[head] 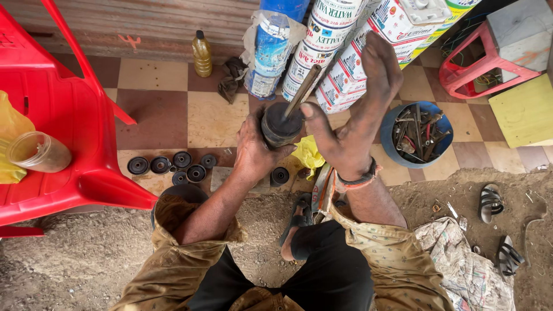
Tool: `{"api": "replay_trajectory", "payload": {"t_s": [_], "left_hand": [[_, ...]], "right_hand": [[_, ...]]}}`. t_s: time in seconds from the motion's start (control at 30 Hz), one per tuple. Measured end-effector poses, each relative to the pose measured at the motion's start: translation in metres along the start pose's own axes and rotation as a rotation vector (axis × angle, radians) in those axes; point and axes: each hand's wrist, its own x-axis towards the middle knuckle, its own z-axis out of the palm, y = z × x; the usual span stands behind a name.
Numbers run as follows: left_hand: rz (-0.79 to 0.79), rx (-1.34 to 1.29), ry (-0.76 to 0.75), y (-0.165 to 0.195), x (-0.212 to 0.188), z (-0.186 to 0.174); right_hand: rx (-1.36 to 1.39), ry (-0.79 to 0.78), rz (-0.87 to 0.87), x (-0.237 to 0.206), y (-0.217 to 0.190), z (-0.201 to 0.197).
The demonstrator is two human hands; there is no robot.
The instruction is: The person sits on the floor and assembles a cylindrical mechanical part. They use a thin metal rod to adjust internal components, then fit a circular metal disc onto the cylinder. The person also retrieves a small metal piece from a plastic jar and inserts it into the cylinder before placing the disc back on.
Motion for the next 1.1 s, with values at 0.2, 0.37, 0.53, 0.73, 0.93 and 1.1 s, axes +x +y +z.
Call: {"api": "replay_trajectory", "payload": {"t_s": [0.2,0.37,0.53,0.73,0.93,1.1], "left_hand": [[-0.023,0.064,-0.008,-0.001,-0.001,-0.001],[0.098,-0.302,-0.009,-0.004,-0.001,-0.006],[0.208,-0.163,0.084,0.003,0.018,-0.02],[0.132,-0.071,0.039,0.027,0.035,-0.035],[0.163,-0.006,-0.055,0.032,0.036,-0.055],[0.193,0.07,-0.064,0.032,0.03,-0.06]], "right_hand": [[0.051,-0.004,0.124,-0.023,0.013,-0.006],[0.007,-0.063,0.18,-0.04,0.026,-0.013],[0.18,-0.033,0.325,-0.066,0.043,-0.01],[0.214,0.072,0.722,-0.115,0.103,0.014],[0.349,0.317,1.371,-0.192,0.189,0.048],[-0.416,-0.103,1.295,-0.268,0.181,0.068]]}}
